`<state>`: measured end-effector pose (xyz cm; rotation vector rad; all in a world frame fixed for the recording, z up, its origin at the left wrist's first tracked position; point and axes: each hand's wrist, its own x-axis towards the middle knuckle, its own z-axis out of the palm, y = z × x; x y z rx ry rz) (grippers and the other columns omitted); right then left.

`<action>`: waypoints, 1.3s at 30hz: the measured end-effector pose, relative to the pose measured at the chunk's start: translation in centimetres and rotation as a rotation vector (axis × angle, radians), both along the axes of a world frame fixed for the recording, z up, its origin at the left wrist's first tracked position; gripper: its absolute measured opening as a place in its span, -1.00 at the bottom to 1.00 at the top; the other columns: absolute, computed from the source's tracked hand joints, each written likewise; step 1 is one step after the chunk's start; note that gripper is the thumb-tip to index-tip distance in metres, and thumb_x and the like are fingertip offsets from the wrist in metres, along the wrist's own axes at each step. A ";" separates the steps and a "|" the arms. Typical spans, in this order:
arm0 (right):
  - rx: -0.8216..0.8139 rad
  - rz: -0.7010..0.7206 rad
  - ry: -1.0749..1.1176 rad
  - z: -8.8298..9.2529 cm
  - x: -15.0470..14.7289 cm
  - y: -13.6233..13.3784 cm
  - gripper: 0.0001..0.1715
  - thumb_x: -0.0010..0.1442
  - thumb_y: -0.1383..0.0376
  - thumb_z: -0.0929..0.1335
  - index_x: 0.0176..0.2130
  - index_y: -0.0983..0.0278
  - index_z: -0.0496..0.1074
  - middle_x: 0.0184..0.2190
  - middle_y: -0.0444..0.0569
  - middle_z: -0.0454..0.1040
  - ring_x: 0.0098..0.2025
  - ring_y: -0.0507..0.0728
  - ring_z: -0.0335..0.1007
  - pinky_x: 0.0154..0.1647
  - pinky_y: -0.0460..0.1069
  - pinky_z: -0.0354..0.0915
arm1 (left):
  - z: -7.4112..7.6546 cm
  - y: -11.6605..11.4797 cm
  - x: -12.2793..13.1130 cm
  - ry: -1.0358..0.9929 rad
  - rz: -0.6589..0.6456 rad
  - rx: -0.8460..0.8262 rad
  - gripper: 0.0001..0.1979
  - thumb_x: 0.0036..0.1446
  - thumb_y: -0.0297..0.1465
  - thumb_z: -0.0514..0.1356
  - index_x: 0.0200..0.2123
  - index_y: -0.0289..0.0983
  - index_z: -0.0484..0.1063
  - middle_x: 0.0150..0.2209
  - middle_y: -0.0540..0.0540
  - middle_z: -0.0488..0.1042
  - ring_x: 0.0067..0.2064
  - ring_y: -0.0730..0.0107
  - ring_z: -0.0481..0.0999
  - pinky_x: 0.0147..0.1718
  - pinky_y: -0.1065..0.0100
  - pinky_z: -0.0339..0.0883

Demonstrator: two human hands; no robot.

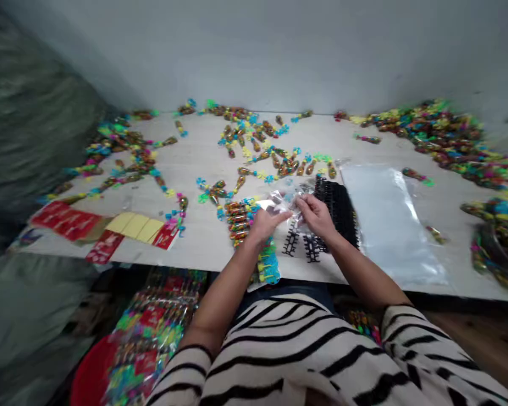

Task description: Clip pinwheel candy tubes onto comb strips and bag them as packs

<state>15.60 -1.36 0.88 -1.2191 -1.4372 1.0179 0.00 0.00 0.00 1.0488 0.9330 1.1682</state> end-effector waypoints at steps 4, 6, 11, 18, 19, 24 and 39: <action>0.140 -0.006 -0.103 0.3 -1.6 0.9 -0.61 0.21 0.01 0.30 -0.40 0.28 0.42 -0.57 -0.18 0.33 -0.56 -0.04 0.18 -0.52 -0.11 0.18 | 1.6 0.2 -3.9 0.056 0.261 0.122 -0.59 -0.15 -0.06 0.38 -0.43 -0.32 0.55 -0.32 -0.12 0.61 -0.24 0.33 0.55 -0.17 0.35 0.38; 0.185 -0.035 -0.144 0.7 -2.5 1.2 -0.62 0.22 0.03 0.29 -0.39 0.28 0.42 -0.61 -0.20 0.27 -0.54 -0.03 0.16 -0.49 -0.10 0.15 | 2.0 0.0 -5.7 0.087 0.323 0.177 -0.56 -0.11 -0.01 0.34 -0.50 -0.32 0.52 -0.41 -0.10 0.58 -0.32 0.38 0.53 -0.26 0.39 0.37; 0.290 -0.078 -0.252 0.9 -4.7 1.9 -0.62 0.21 0.02 0.29 -0.33 0.28 0.44 -0.58 -0.18 0.30 -0.52 -0.01 0.15 -0.46 -0.09 0.13 | 0.9 -1.4 -9.6 0.098 0.404 0.045 -0.47 -0.04 0.08 0.24 -0.61 -0.30 0.38 -0.71 0.09 0.28 -0.67 0.58 0.22 -0.61 0.45 0.16; 0.040 0.166 -0.323 -2.1 -7.1 1.8 -0.53 0.22 -0.06 0.24 -0.39 0.28 0.37 -0.67 -0.21 0.25 -0.59 -0.01 0.15 -0.50 -0.10 0.11 | -0.9 -5.6 -13.2 0.253 0.087 0.111 -0.63 -0.23 -0.16 0.44 -0.40 -0.31 0.56 -0.17 -0.16 0.54 -0.12 0.30 0.50 -0.16 0.35 0.37; 0.019 0.171 -0.335 -2.5 -7.3 1.8 -0.52 0.22 -0.07 0.23 -0.38 0.28 0.38 -0.67 -0.21 0.25 -0.60 -0.01 0.14 -0.50 -0.10 0.11 | -1.0 -6.0 -13.3 0.288 0.090 0.158 -0.67 -0.24 -0.22 0.45 -0.41 -0.30 0.57 -0.12 -0.17 0.53 -0.04 0.26 0.48 -0.09 0.34 0.35; 0.080 0.108 -0.532 -2.2 -6.7 2.0 -0.43 0.25 -0.10 0.18 -0.20 0.32 0.43 -0.56 -0.11 0.36 -0.54 0.05 0.22 -0.45 -0.05 0.14 | -1.5 -6.5 -13.1 0.300 0.242 0.065 -0.67 0.06 -0.18 0.25 -0.54 -0.33 0.49 -0.49 -0.08 0.51 -0.39 0.42 0.50 -0.33 0.41 0.37; 0.782 0.290 -0.757 -3.5 -8.4 -1.8 -0.75 0.21 0.45 0.24 -0.23 0.25 0.47 -0.42 -0.05 0.52 -0.33 0.08 0.39 -0.18 -0.03 0.21 | -3.2 -7.2 -12.9 0.182 0.471 -0.204 -0.57 0.04 -0.04 0.24 -0.23 -0.27 0.34 -0.49 0.08 0.37 -0.69 0.67 0.16 -0.70 0.53 0.05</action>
